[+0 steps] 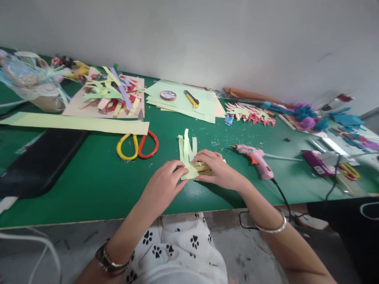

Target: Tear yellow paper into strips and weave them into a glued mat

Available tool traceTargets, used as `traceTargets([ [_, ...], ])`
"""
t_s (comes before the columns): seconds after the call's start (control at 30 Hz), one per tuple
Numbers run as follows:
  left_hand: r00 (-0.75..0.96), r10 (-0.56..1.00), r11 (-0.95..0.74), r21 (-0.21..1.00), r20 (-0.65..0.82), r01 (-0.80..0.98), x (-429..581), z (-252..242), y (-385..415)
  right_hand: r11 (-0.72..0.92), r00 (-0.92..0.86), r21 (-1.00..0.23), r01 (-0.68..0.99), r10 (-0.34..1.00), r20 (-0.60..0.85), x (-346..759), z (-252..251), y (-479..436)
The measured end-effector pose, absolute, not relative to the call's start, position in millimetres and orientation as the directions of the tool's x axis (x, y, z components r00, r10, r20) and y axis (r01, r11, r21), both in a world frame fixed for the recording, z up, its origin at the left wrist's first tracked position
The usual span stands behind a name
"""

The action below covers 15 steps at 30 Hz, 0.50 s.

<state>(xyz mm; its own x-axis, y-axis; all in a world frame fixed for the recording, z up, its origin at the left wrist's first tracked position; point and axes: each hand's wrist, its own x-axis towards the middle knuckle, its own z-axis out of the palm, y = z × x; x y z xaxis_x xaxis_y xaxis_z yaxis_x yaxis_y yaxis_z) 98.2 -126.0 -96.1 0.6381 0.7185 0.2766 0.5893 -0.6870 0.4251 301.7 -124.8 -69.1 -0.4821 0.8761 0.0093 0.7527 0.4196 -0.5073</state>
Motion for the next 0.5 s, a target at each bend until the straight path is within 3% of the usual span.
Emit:
traceTargets([
  [0.5, 0.647, 0.701, -0.709, 0.385, 0.298, 0.591, 98.9, -94.3, -125.6, 0.458, -0.507, -0.471, 0.754, 0.862, 0.027, 302.7, -70.4, -124.4],
])
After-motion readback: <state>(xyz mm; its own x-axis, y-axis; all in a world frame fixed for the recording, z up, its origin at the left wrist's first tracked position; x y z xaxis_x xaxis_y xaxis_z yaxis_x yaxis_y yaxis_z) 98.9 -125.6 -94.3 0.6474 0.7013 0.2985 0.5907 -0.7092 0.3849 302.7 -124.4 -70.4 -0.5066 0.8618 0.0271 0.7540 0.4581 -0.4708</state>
